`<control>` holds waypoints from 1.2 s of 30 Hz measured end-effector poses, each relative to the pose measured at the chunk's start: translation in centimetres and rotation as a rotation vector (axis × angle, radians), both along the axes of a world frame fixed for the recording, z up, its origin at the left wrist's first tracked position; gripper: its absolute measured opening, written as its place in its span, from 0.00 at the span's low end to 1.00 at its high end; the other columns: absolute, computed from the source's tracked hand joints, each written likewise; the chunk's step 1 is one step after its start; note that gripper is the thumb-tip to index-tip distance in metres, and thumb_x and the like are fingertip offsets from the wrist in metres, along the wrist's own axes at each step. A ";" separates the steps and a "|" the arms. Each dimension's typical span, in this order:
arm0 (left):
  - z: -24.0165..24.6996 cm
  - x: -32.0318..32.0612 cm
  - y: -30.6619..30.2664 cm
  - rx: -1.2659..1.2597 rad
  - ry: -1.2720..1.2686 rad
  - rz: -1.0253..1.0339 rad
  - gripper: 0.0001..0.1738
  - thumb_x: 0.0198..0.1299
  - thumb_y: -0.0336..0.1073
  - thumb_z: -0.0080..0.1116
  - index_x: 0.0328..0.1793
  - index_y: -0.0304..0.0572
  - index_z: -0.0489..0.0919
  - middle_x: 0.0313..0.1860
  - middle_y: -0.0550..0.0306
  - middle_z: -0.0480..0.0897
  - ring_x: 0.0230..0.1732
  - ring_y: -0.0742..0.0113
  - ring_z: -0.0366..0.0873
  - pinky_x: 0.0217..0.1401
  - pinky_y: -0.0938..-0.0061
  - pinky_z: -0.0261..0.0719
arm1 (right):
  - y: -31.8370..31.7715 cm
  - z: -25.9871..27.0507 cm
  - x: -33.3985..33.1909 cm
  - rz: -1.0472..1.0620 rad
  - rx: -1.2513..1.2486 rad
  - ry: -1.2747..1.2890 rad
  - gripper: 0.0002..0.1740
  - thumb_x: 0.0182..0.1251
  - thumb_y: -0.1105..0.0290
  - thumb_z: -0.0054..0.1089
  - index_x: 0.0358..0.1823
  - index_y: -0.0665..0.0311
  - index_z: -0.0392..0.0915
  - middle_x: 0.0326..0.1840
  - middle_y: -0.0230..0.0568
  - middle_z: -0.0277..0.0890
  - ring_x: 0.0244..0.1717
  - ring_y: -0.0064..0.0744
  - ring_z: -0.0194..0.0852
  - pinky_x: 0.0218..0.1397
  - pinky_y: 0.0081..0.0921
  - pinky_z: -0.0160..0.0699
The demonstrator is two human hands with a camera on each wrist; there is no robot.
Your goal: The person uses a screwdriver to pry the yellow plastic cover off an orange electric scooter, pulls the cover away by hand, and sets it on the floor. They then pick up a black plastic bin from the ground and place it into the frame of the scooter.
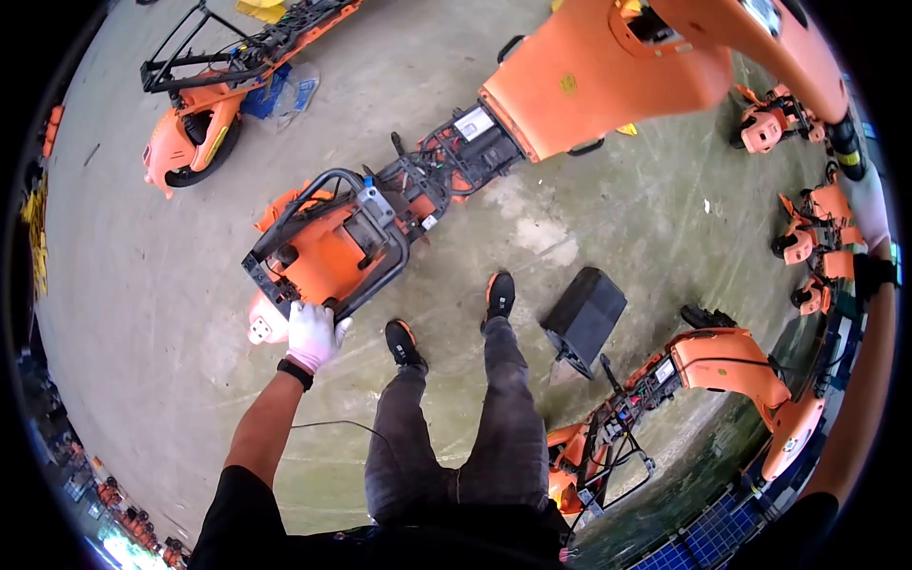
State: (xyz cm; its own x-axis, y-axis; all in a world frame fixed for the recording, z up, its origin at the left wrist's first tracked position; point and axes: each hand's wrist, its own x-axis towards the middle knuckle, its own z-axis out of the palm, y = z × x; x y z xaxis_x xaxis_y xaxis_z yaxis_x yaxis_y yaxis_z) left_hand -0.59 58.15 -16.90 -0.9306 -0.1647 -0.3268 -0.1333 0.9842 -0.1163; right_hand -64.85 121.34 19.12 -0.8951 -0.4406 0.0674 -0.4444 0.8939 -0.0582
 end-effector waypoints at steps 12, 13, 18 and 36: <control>-3.8 2.6 -3.0 -0.036 0.190 -0.010 0.28 0.65 0.58 0.51 0.24 0.42 0.80 0.23 0.47 0.79 0.33 0.48 0.76 0.47 0.57 0.68 | -23.5 3.0 23.7 0.025 0.231 0.627 0.39 0.50 0.43 0.71 0.52 0.70 0.78 0.48 0.55 0.83 0.48 0.49 0.84 0.54 0.39 0.80; -4.4 2.7 -3.4 -0.022 0.238 -0.023 0.27 0.66 0.56 0.51 0.24 0.42 0.78 0.23 0.47 0.78 0.33 0.47 0.76 0.48 0.56 0.68 | -23.9 2.4 24.8 0.110 0.174 0.707 0.38 0.50 0.43 0.71 0.50 0.70 0.78 0.46 0.55 0.83 0.48 0.51 0.84 0.54 0.38 0.80; -6.2 2.6 -5.9 0.002 0.331 -0.056 0.26 0.67 0.54 0.50 0.24 0.41 0.75 0.25 0.46 0.77 0.35 0.45 0.74 0.49 0.54 0.67 | -23.1 -3.2 30.0 0.300 0.017 1.082 0.33 0.68 0.54 0.58 0.71 0.52 0.60 0.54 0.52 0.78 0.55 0.51 0.78 0.57 0.41 0.77; -10.9 9.2 3.3 0.740 0.006 -0.105 0.10 0.64 0.37 0.57 0.42 0.38 0.81 0.37 0.43 0.82 0.41 0.44 0.80 0.47 0.56 0.77 | -7.0 -53.5 96.5 -1.589 -0.528 -1.354 0.10 0.62 0.64 0.62 0.35 0.64 0.80 0.28 0.38 0.80 0.23 0.33 0.77 0.26 0.30 0.75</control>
State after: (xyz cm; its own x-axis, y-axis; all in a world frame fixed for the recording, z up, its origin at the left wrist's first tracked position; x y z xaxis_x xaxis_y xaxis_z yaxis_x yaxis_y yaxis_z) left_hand 8.59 61.50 -27.84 -0.9316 0.1861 -0.3123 -0.0326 0.8129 0.5815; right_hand 31.66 114.37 -34.41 0.0161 0.3720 -0.9281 0.9819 0.1695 0.0849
